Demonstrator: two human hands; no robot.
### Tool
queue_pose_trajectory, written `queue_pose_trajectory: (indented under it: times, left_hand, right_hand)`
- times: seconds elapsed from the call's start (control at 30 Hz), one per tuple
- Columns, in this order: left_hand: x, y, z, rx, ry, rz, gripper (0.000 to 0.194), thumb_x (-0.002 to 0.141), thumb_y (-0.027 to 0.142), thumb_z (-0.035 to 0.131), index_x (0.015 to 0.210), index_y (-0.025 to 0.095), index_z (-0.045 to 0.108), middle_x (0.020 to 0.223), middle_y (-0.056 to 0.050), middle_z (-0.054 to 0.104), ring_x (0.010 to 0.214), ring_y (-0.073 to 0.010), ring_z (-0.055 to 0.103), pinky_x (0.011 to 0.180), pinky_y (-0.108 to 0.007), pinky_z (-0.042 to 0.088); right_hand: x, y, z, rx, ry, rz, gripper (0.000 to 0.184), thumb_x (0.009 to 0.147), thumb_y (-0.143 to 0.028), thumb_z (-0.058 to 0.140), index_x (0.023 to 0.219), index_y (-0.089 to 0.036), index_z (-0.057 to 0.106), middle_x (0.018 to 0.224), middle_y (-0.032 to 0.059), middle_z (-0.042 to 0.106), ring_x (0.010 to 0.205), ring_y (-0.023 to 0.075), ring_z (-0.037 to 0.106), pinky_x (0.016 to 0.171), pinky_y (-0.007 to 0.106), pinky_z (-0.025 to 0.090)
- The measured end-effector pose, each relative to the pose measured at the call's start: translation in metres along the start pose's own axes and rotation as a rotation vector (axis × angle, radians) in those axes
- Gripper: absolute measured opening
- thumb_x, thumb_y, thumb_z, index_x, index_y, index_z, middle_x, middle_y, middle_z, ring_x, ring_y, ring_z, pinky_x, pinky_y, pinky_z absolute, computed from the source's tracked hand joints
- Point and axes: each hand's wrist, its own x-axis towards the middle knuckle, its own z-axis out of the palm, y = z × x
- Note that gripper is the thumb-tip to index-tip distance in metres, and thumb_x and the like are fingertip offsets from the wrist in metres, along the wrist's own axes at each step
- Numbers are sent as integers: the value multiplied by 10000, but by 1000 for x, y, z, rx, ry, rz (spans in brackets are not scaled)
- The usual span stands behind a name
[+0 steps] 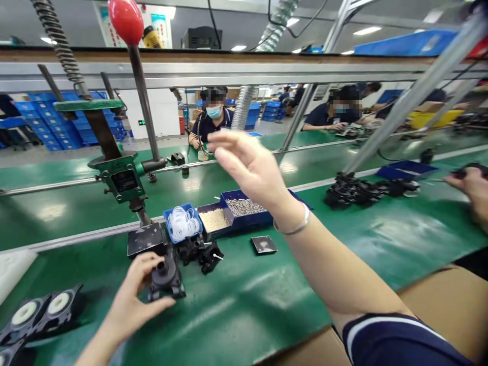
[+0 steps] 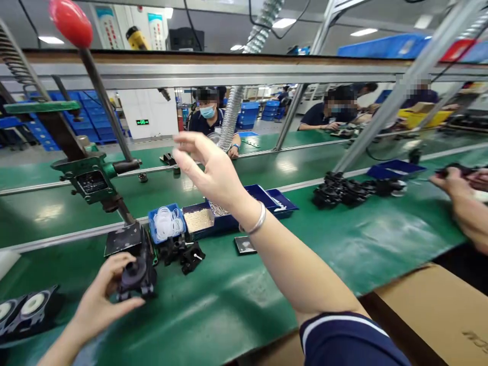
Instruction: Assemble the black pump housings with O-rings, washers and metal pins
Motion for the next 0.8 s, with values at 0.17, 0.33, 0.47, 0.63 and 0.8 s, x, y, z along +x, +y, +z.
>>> queue_pose_trajectory:
  times: [0.17,0.33,0.47,0.63,0.8]
  left_hand:
    - [-33,-11,74,-14,-170,-96,554,790,343,777,1305,316,575,1374,-129,494,1302,-307,550,1050,-461,504]
    - [-26,-11,83,-73,-211,-54,458,887,361,662,1334,331,567,1371,-136,491,1310,-287,535,1052,-433,497]
    - [-17,-8,72,-90,-277,-35,384,923,345,616,1307,336,603,1325,-133,530,1259,-263,576,1017,-384,519]
    - [-14,-5,73,-61,-261,-17,392,894,350,661,1285,343,634,1305,-132,558,1243,-268,595,1035,-410,507]
    - [-14,-7,75,5,-236,60,415,895,333,660,1307,351,615,1273,-124,585,1185,-255,639,988,-377,545]
  right_hand:
    - [-27,121,-30,-807,-665,591,217,932,-323,654,938,-117,722,990,142,742,993,262,705,894,342,534]
    - [-59,183,-33,-853,-780,683,279,967,-356,628,1162,-157,643,1170,81,663,1008,204,665,878,403,569]
    - [-65,198,-32,-814,-762,674,304,969,-353,623,1202,-158,626,1209,86,645,1040,220,655,892,420,566]
    - [-69,207,-36,-746,-704,673,299,976,-359,612,1194,-156,631,1199,84,649,1017,214,659,874,404,573]
    - [-70,209,-36,-668,-622,671,266,976,-362,612,1132,-150,653,1130,70,673,954,192,671,839,375,580]
